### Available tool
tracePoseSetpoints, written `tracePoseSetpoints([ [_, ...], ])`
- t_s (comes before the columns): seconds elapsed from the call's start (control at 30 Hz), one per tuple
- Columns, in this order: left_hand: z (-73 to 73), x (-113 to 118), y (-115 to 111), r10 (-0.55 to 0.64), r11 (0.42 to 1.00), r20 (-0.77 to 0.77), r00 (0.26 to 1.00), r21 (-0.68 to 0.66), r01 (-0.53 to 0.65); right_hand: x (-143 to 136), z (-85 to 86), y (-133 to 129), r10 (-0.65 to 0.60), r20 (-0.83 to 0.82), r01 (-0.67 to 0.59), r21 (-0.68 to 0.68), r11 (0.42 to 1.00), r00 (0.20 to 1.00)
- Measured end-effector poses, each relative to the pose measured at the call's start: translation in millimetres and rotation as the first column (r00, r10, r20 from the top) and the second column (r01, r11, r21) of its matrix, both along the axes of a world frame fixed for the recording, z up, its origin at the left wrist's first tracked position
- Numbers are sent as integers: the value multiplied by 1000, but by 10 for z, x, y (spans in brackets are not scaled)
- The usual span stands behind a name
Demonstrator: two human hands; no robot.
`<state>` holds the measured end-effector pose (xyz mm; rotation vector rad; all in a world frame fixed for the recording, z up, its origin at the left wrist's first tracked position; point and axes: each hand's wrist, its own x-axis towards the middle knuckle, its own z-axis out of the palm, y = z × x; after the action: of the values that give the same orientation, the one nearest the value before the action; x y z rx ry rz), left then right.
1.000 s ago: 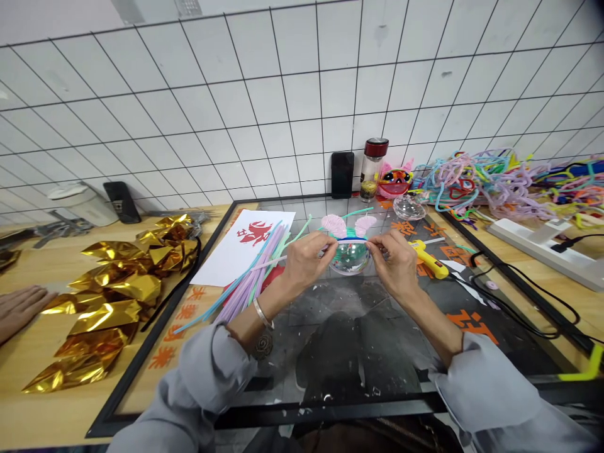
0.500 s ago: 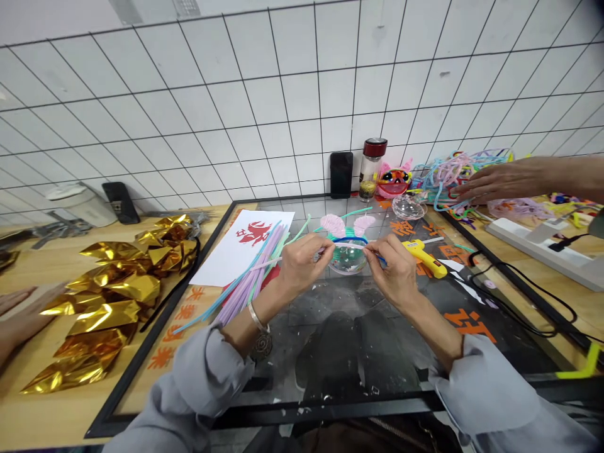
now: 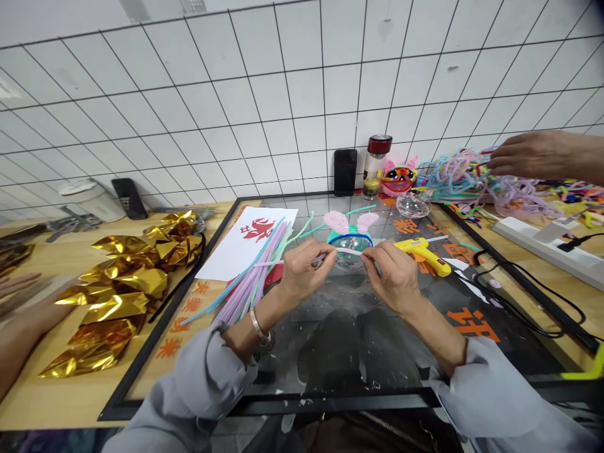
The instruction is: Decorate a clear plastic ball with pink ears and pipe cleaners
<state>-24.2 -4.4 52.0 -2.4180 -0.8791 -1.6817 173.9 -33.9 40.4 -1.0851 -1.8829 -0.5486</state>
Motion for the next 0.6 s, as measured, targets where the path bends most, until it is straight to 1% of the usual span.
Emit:
tracePoseSetpoints([
  [0.07,-13,17,-6,-9,1000,5,1000,-12,9,0,-4,-4,-11,0,11,3,1000,1000],
  [0.17,-26,31,-10,-17,1000,-18,1000,-9,17,3,-19,-15,8,-34,-8,-4,1000,999],
  [0.3,-61,27,-23,-7,1000,-58,998,15,8,-3,-52,-64,52,-124,-63,-84,994,991],
  [0.4,-105,24,-48,3,1000,-97,995,-10,-4,-22,-58,-122,67,-224,-106,-167,980,972],
  [0.5,-159,35,-78,-11,998,-92,996,-60,5,-53,-41,-173,43,-351,-158,-307,938,936],
  [0.6,-222,63,-104,-31,992,-59,998,-123,24,-78,-35,-191,7,-497,-262,-445,856,868],
])
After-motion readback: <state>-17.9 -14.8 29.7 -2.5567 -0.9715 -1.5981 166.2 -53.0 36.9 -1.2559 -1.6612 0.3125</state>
